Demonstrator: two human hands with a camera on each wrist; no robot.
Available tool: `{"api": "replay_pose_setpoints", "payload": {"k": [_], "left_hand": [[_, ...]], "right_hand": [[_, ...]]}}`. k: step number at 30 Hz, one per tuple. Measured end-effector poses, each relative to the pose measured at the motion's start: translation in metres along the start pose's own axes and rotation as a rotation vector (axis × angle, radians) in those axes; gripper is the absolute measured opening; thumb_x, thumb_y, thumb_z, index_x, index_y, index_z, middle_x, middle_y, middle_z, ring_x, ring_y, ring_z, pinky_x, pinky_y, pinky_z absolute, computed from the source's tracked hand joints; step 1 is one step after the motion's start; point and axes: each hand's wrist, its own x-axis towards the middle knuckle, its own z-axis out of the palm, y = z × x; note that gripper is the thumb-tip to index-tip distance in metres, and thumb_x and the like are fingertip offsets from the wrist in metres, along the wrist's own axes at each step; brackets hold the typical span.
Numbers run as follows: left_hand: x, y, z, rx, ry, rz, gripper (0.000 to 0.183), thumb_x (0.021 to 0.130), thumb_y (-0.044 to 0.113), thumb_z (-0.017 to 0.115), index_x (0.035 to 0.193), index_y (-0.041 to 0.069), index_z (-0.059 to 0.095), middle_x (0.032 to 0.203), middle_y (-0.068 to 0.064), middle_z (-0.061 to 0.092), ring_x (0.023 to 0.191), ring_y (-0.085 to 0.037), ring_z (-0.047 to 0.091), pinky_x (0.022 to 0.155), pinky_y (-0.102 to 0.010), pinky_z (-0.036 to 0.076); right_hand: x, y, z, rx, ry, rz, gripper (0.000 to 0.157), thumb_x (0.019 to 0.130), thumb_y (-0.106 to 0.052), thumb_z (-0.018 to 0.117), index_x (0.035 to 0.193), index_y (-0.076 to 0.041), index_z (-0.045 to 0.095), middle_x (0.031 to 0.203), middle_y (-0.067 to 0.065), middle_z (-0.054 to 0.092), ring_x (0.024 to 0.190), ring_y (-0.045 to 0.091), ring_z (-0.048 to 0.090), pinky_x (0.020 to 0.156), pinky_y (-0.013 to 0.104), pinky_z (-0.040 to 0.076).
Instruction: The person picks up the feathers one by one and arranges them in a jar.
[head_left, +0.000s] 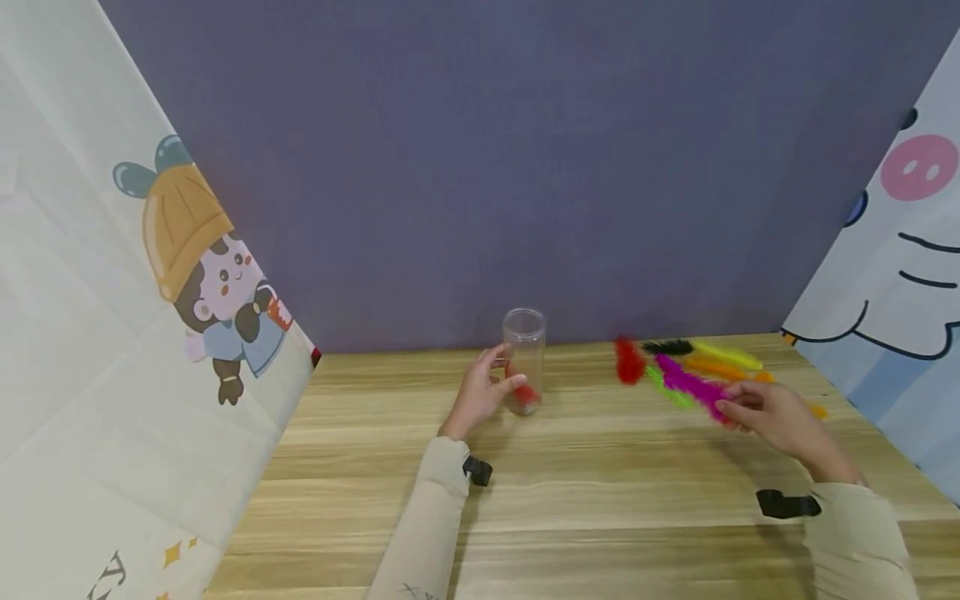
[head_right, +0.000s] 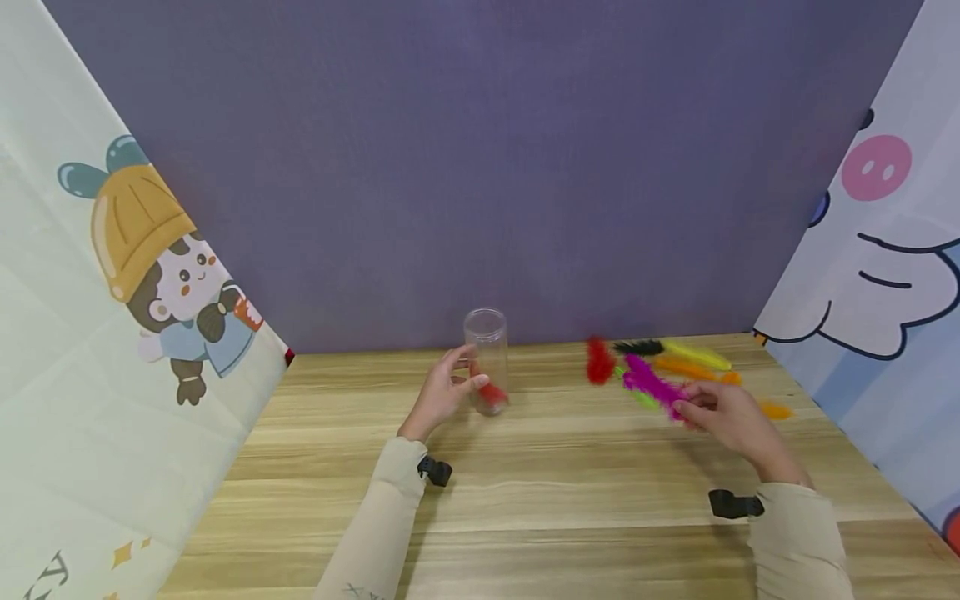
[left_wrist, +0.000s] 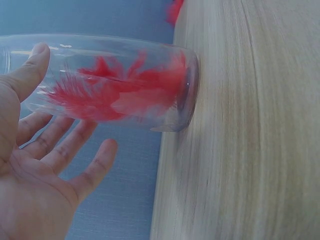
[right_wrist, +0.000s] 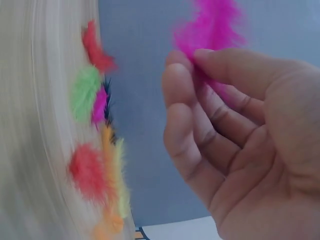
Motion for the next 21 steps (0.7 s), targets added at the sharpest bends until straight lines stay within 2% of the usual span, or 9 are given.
{"api": "replay_pose_setpoints", "payload": {"k": [4,8,14,18,21], "left_hand": [[0.000,0.000,0.000,0.005,0.001,0.001,0.066,0.091,0.025,0.078,0.147,0.004,0.051,0.144,-0.013,0.058,0.129,-0.034,0.059,0.100,-0.053,0.053],[0.000,0.001,-0.001,0.002,0.002,0.005,0.066,0.091,0.024,0.078,0.147,0.002,0.051,0.144,-0.013,0.058,0.129,-0.035,0.059,0.100,-0.054,0.053],[-0.001,0.002,-0.002,0.001,0.002,0.006,0.067,0.091,0.026,0.078,0.147,0.002,0.051,0.145,-0.013,0.058,0.129,-0.035,0.059,0.100,-0.055,0.053],[-0.001,0.002,-0.002,0.000,0.001,0.001,0.067,0.091,0.027,0.078,0.147,0.003,0.051,0.145,-0.013,0.058,0.129,-0.035,0.059,0.100,-0.055,0.053],[-0.001,0.002,-0.002,-0.001,-0.003,-0.002,0.066,0.091,0.026,0.078,0.147,0.004,0.051,0.145,-0.013,0.058,0.130,-0.034,0.059,0.101,-0.056,0.052]], "right_hand": [[0.002,-0.006,0.003,0.011,0.019,0.002,0.026,0.104,-0.021,0.062,0.111,0.003,0.067,0.084,0.007,0.073,0.065,0.005,0.056,0.057,0.025,0.048],[0.004,-0.012,0.006,0.022,0.047,-0.010,0.025,0.103,-0.022,0.063,0.108,0.002,0.068,0.080,0.006,0.071,0.064,0.004,0.055,0.057,0.024,0.048],[0.005,-0.019,0.010,0.061,0.099,-0.042,0.025,0.103,-0.024,0.063,0.101,0.000,0.068,0.074,0.008,0.066,0.059,0.013,0.055,0.052,0.025,0.048],[0.006,-0.023,0.013,0.096,0.128,-0.054,0.027,0.104,-0.024,0.062,0.098,0.001,0.067,0.069,0.012,0.063,0.056,0.020,0.053,0.046,0.027,0.042],[0.007,-0.028,0.015,0.118,0.136,-0.049,0.027,0.105,-0.025,0.061,0.098,0.001,0.067,0.066,0.011,0.061,0.053,0.020,0.051,0.044,0.028,0.039]]}}
